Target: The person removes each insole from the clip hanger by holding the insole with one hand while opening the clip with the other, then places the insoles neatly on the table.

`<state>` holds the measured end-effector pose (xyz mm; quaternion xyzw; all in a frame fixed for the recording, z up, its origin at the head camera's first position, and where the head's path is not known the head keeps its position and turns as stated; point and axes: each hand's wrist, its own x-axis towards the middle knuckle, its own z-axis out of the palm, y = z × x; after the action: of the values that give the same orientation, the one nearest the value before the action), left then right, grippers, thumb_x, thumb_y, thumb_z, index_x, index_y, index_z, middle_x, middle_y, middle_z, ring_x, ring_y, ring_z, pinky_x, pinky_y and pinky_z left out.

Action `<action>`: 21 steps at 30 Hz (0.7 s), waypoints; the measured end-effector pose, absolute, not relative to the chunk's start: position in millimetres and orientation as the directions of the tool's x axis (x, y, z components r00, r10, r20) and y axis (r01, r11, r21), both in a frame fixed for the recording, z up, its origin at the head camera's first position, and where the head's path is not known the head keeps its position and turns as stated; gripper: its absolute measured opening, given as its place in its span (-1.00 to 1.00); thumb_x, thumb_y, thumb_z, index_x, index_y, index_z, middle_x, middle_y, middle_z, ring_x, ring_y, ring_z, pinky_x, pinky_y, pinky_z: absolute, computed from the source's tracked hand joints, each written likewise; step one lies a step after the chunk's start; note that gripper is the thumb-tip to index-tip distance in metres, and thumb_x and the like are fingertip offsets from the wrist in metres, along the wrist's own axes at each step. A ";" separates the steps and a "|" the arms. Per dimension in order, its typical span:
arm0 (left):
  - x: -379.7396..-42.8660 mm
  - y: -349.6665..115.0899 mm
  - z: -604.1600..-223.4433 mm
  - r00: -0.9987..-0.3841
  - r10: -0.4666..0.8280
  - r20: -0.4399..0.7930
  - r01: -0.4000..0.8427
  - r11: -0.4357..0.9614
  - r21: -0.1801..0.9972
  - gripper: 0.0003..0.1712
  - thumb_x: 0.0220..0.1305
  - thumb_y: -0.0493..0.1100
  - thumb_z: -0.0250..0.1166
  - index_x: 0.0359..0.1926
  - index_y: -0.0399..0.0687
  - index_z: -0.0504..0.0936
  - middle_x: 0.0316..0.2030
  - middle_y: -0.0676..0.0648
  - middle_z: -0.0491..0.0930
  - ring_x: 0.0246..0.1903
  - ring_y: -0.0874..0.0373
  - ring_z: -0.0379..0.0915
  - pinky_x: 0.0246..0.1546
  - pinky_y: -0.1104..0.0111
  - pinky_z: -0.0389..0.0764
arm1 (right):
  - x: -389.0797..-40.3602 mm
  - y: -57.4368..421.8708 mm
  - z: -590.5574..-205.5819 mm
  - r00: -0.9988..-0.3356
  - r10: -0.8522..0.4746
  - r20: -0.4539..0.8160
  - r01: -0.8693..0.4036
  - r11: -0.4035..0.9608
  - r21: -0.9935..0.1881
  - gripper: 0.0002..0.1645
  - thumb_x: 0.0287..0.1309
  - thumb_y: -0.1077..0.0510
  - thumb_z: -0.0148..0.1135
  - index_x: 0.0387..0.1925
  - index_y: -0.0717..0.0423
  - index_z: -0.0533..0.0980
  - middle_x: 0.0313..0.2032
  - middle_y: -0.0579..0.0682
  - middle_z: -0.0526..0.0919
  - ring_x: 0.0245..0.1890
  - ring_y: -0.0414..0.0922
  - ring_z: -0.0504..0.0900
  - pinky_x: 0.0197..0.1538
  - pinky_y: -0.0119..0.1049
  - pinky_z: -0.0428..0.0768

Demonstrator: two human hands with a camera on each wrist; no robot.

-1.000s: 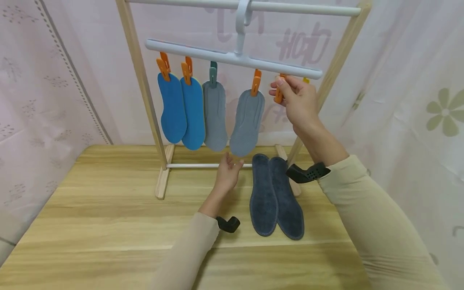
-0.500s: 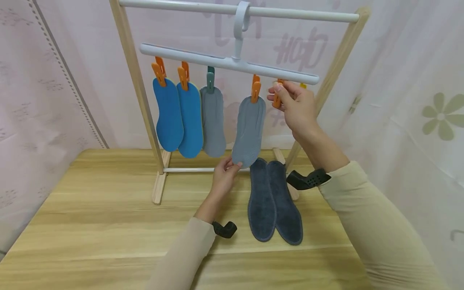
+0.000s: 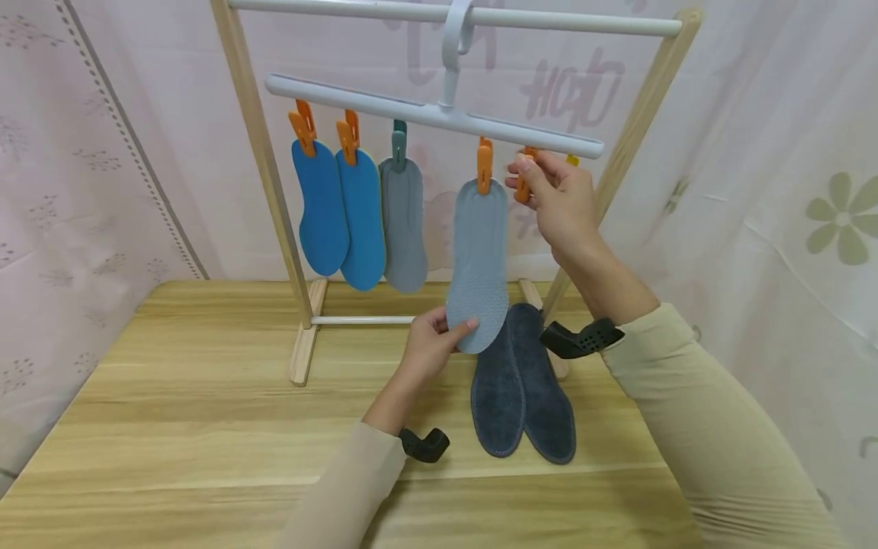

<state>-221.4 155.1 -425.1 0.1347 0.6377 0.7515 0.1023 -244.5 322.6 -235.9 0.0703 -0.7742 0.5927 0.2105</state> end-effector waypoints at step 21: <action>-198.1 145.9 -401.6 -0.975 0.169 0.144 0.131 -0.088 0.987 -0.73 0.25 -0.29 0.29 -0.07 -0.38 0.64 -0.17 -0.34 0.67 -0.20 -0.06 0.67 -0.30 0.24 0.71 | -230.0 323.2 -232.4 -0.933 0.127 0.336 -0.298 0.248 -0.922 -0.41 0.27 -0.09 0.14 0.30 -0.08 0.37 0.16 0.04 0.52 0.08 -0.12 0.59 0.20 -0.12 0.51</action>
<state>-198.1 145.9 -401.6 0.1111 0.6750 0.7293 0.0130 -230.0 323.2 -232.4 0.0556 -0.7705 0.6106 0.1741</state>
